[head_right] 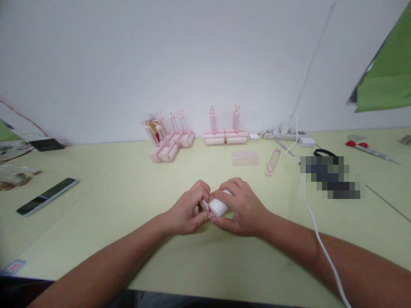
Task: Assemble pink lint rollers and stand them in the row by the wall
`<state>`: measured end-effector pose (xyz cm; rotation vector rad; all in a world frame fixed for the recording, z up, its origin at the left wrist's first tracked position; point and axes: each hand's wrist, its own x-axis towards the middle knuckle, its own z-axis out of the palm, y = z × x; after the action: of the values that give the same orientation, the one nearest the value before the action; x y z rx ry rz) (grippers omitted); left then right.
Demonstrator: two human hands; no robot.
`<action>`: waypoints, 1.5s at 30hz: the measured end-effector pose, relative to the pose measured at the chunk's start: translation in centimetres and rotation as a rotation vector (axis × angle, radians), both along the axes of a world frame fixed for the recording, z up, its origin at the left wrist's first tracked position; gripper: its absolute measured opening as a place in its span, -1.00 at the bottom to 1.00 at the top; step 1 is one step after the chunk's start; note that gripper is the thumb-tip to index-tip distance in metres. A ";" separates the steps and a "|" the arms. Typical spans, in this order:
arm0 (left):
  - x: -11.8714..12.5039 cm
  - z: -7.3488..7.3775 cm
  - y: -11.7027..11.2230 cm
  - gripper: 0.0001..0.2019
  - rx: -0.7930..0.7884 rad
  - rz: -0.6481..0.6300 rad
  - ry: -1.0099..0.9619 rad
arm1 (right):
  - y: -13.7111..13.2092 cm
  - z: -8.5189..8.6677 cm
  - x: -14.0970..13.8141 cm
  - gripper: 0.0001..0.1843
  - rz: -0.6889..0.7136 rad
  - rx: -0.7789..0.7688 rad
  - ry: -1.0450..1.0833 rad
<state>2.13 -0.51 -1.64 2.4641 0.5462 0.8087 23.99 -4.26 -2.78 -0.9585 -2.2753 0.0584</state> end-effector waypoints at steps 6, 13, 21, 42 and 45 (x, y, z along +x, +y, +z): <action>0.0 -0.1 -0.2 -0.74 0.009 0.006 0.015 | -0.1 0.1 0.2 -0.57 0.020 0.014 -0.012; -0.1 0.1 -0.3 -0.73 -0.011 -0.021 0.028 | -0.2 0.3 0.1 -0.60 0.068 -0.011 -0.001; -0.1 0.5 -0.2 -0.76 0.027 -0.063 0.055 | -0.3 0.8 0.1 -0.62 0.060 -0.020 -0.021; -0.5 -0.9 1.2 -0.68 -0.113 0.140 -0.204 | 1.4 -1.8 0.6 -0.58 -0.095 -0.061 0.051; -0.4 -1.0 1.2 -0.67 -0.144 0.154 -0.218 | 1.3 -1.9 0.5 -0.58 -0.104 -0.076 0.072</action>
<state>1.70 0.64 -2.60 2.1893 0.6928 1.0463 24.49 -2.94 -4.68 -1.0958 -2.1671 0.1331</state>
